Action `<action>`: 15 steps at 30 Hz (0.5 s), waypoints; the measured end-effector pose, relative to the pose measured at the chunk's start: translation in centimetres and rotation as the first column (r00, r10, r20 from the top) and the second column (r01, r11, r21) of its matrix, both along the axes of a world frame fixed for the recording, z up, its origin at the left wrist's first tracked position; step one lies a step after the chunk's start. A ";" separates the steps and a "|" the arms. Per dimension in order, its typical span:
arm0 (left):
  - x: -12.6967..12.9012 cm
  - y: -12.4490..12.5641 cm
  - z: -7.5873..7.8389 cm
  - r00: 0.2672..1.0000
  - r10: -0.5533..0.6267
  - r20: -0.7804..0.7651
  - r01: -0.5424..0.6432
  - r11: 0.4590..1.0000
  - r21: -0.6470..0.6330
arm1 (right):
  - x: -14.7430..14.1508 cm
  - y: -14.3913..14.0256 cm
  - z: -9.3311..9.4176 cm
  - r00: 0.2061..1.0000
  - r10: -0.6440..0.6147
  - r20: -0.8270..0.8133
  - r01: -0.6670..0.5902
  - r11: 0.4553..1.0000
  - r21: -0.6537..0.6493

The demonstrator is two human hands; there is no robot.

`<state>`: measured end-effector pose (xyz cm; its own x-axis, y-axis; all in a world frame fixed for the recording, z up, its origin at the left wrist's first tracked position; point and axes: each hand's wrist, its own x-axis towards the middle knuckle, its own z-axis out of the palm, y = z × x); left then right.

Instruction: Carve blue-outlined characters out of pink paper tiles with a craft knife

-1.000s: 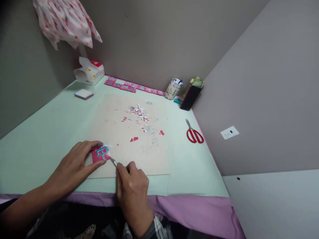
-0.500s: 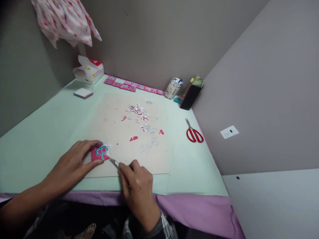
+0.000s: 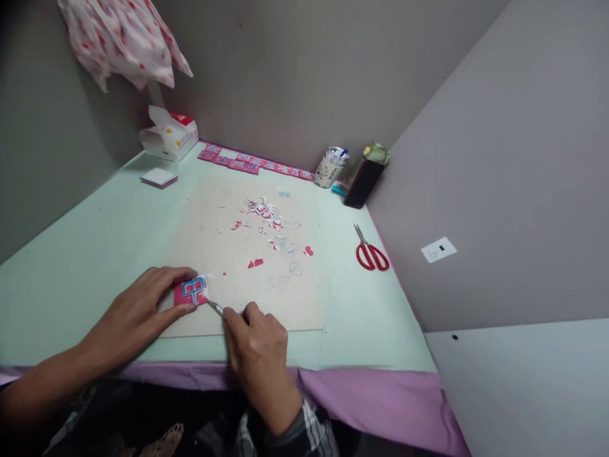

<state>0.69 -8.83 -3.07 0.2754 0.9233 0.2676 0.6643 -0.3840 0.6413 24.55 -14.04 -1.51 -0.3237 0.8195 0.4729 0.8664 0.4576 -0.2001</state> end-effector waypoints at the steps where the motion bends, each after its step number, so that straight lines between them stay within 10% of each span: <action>1: 0.0 0.0 0.0 1.000 -0.002 -0.002 0.002 1.000 0.006 | 0.0 0.0 0.0 1.000 -0.005 0.006 0.005 1.000 0.005; 15: -0.6 0.2 -0.4 0.999 -0.040 -0.002 0.040 0.999 0.011 | 0.5 0.3 -1.0 0.994 0.060 0.088 -0.062 0.998 0.017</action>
<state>0.06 -8.59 -3.43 0.3123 0.9086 0.2774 0.6493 -0.4173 0.6359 25.07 -13.77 -2.46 -0.4134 0.7880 0.4562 0.8507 0.5129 -0.1151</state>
